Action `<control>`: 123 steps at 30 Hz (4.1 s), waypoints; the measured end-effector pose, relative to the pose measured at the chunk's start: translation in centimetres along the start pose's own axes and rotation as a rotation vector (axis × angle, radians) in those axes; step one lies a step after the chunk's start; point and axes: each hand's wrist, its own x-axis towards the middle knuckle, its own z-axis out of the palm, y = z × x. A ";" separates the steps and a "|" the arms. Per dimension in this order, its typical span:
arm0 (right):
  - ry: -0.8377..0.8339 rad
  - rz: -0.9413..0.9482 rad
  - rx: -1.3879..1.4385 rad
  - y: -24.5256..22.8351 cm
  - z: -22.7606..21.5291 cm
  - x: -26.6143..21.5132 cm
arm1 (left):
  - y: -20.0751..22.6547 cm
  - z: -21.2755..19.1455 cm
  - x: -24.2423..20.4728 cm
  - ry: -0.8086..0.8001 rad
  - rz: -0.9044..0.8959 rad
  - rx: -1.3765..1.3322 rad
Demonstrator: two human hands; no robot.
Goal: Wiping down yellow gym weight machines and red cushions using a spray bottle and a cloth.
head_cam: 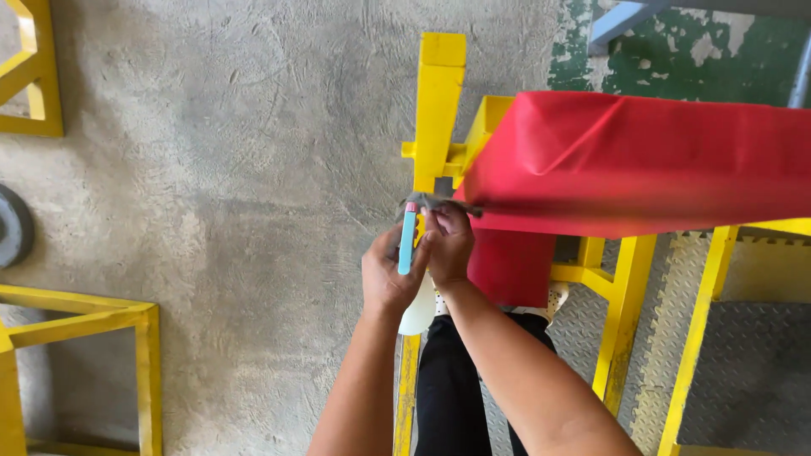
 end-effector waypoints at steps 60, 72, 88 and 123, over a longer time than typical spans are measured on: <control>0.635 -0.027 -0.492 10.2 -63.9 -5.6 | -4.3 37.9 -28.0 -0.728 0.220 0.114; 0.486 -0.156 -0.587 11.6 -61.3 -2.0 | -11.1 49.7 -26.4 -0.922 0.011 0.288; 0.087 -0.212 -1.103 16.2 -57.7 0.2 | -13.9 52.1 -19.9 -0.921 0.130 0.253; 0.008 -0.174 -1.194 12.3 -49.8 21.9 | -9.5 49.8 -11.8 -0.968 0.046 0.390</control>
